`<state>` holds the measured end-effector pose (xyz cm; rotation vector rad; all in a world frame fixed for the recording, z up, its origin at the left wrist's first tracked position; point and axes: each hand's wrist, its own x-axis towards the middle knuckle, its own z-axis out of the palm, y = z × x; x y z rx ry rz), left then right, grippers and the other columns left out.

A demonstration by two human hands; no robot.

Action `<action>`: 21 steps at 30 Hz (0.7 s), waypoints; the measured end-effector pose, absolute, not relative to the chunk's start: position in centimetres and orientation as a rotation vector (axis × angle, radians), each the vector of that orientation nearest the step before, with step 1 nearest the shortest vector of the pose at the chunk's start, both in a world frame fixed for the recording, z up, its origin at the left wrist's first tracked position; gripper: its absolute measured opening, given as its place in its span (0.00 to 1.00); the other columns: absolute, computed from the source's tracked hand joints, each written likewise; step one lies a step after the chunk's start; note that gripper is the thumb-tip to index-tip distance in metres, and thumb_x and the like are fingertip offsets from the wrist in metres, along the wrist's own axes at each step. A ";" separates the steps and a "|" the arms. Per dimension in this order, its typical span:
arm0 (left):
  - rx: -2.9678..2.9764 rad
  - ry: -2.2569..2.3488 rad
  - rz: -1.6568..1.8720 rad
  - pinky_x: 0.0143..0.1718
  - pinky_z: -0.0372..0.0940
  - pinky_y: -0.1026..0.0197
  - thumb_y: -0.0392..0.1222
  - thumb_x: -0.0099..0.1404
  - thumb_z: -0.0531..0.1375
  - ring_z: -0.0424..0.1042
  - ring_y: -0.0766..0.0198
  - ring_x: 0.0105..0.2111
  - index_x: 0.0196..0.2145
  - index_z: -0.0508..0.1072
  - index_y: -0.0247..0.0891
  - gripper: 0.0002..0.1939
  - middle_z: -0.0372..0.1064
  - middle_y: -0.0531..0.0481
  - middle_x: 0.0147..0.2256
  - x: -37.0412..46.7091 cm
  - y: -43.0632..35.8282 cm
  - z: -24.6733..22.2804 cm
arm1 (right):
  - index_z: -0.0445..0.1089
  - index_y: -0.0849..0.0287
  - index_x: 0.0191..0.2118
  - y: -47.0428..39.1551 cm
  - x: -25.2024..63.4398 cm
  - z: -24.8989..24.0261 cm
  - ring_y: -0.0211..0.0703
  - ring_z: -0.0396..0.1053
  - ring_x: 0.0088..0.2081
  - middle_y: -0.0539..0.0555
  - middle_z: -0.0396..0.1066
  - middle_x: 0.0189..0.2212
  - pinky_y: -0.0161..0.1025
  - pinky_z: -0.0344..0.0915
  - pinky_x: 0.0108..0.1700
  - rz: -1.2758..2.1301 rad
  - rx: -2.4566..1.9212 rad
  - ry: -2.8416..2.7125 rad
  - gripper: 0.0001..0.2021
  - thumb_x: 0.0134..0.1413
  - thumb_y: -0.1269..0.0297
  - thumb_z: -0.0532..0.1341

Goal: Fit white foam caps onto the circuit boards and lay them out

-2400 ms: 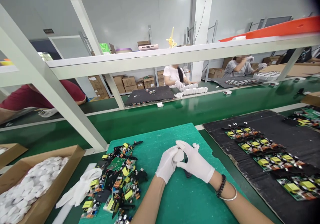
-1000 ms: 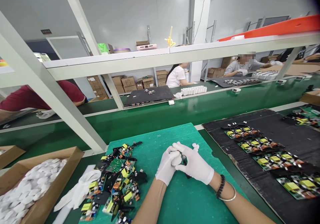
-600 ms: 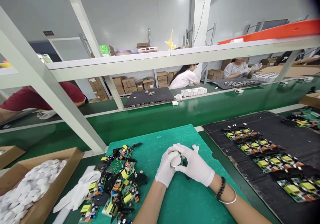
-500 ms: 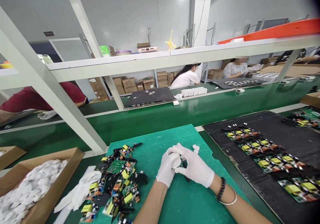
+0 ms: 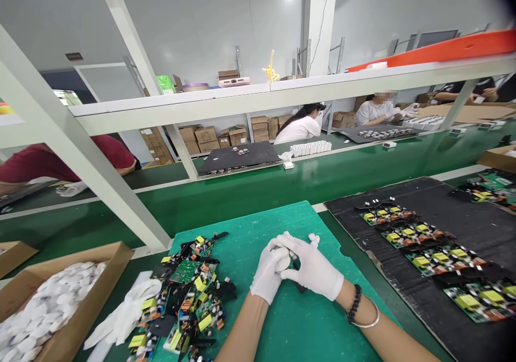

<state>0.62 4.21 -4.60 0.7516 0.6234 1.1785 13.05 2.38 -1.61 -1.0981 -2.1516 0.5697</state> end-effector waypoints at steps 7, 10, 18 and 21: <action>0.779 0.685 1.212 0.32 0.60 0.59 0.35 0.46 0.61 0.66 0.65 0.24 0.22 0.65 0.36 0.05 0.65 0.53 0.20 0.8 4.7 -5.6 | 0.56 0.47 0.53 2.4 12.9 -1.5 0.49 0.55 0.55 0.49 0.61 0.52 0.49 0.44 0.59 0.522 -1.117 -2.179 0.31 0.40 0.68 0.63; 0.785 0.667 1.198 0.34 0.60 0.59 0.34 0.46 0.61 0.67 0.64 0.26 0.23 0.66 0.36 0.06 0.66 0.52 0.23 0.7 4.8 -5.7 | 0.56 0.47 0.54 2.4 13.0 -1.5 0.49 0.55 0.55 0.50 0.61 0.52 0.48 0.48 0.58 0.531 -1.115 -2.166 0.31 0.40 0.67 0.63; 0.811 0.660 1.188 0.31 0.59 0.61 0.29 0.36 0.64 0.66 0.66 0.25 0.27 0.66 0.36 0.16 0.66 0.53 0.23 0.8 5.0 -6.2 | 0.55 0.53 0.56 3.2 13.5 -3.3 0.52 0.53 0.56 0.54 0.59 0.54 0.52 0.46 0.58 0.616 -1.233 -2.079 0.35 0.38 0.62 0.65; 0.879 0.631 1.194 0.28 0.58 0.62 0.30 0.37 0.64 0.65 0.67 0.23 0.27 0.65 0.37 0.17 0.66 0.54 0.22 1.1 5.3 -6.7 | 0.55 0.53 0.56 3.3 13.6 -3.6 0.51 0.53 0.56 0.55 0.59 0.53 0.49 0.50 0.57 0.637 -1.200 -2.058 0.36 0.37 0.62 0.65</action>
